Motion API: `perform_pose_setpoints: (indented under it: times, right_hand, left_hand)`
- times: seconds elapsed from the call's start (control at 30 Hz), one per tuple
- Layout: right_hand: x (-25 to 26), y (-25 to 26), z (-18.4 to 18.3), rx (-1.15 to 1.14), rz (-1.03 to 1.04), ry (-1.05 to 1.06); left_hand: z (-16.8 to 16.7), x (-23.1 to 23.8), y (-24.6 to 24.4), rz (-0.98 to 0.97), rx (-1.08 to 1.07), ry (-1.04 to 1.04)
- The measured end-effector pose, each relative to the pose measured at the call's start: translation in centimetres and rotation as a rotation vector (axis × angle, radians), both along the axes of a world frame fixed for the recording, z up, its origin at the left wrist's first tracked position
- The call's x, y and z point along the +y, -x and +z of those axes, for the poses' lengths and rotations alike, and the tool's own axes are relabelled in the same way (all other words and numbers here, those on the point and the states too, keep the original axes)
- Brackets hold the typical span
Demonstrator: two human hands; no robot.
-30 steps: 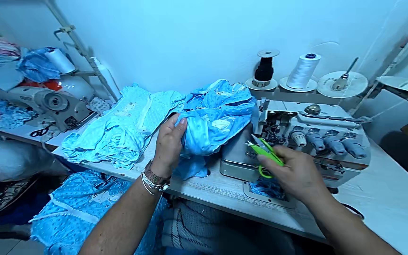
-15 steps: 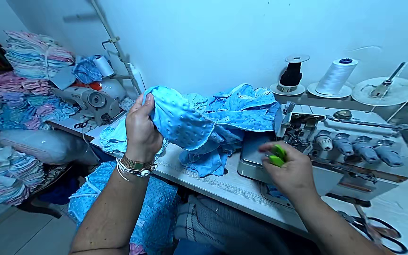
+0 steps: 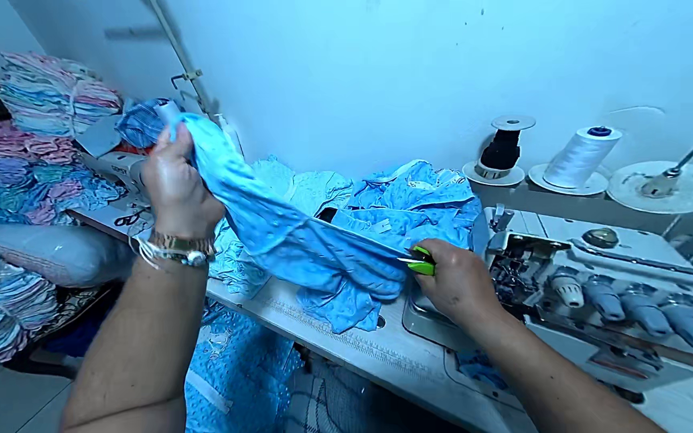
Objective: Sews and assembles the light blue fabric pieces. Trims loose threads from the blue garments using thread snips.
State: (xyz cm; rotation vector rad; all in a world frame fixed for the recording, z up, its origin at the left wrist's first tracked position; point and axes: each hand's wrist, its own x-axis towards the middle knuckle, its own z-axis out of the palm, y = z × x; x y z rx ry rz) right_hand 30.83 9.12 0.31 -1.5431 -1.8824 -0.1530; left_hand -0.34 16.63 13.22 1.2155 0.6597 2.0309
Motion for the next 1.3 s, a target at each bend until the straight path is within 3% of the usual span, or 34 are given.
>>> perform_pose_setpoints:
  times: [0.17, 0.33, 0.4, 0.47, 0.53, 0.63, 0.7, 0.77, 0.87, 0.9, 1.0, 1.07, 1.13, 1.3]
  right_hand:
    - [0.1, 1.2, 0.6, 0.089, 0.082, 0.118]
    - [-3.2, 0.5, 0.4, 0.013, -0.119, 0.28]
    - [-4.8, 0.0, -0.6, -0.009, -0.122, 0.203]
    - [-5.8, 0.2, -2.0, -0.07, -0.118, 0.011]
    - [-6.2, 0.9, -3.0, -0.129, -0.088, -0.187]
    - [-5.6, 2.2, -4.0, -0.181, 0.01, -0.405]
    - [-5.5, 3.8, -5.3, -0.194, 0.071, -0.459]
    - [-6.3, 5.1, -6.9, -0.206, 0.19, -0.391]
    - [-8.5, 4.9, -8.9, -0.234, 0.379, -0.162]
    - [-9.4, 4.3, -9.6, -0.196, 0.366, -0.171]
    - [-12.2, 1.0, -10.1, 0.034, 0.012, -0.254]
    - [-12.9, -1.8, -8.9, 0.18, -0.224, -0.169]
    - [-13.0, -3.9, -8.1, 0.234, -0.272, -0.078]
    - [-11.8, -2.9, -8.3, 0.06, -0.182, -0.241]
  left_hand:
    - [5.9, 8.6, -0.2, 0.333, 0.096, -0.039]
    - [6.8, 14.0, -2.0, 0.656, 0.438, 0.025]
    - [6.6, 13.9, -2.2, 0.704, 0.607, 0.055]
    - [5.0, 10.7, -3.6, 0.65, 1.041, 0.134]
    - [2.8, 5.5, -6.9, 0.466, 1.487, 0.207]
    - [-1.8, -2.4, -12.6, 0.051, 1.748, 0.061]
    - [-5.1, -4.7, -15.4, -0.406, 1.71, 0.133]
    - [-8.8, -4.0, -17.6, -0.635, 1.66, 0.157]
    - [-13.1, -2.5, -19.0, -0.625, 1.615, -0.032]
    - [-14.1, -2.5, -19.0, -0.6, 1.565, -0.076]
    - [-16.4, -3.5, -17.8, -0.57, 1.328, -0.16]
    - [-17.6, -3.8, -16.7, -0.595, 1.153, -0.184]
    - [-18.3, -4.6, -16.0, -0.628, 1.011, -0.166]
    - [-17.6, -7.1, -15.5, -0.652, 0.964, -0.149]
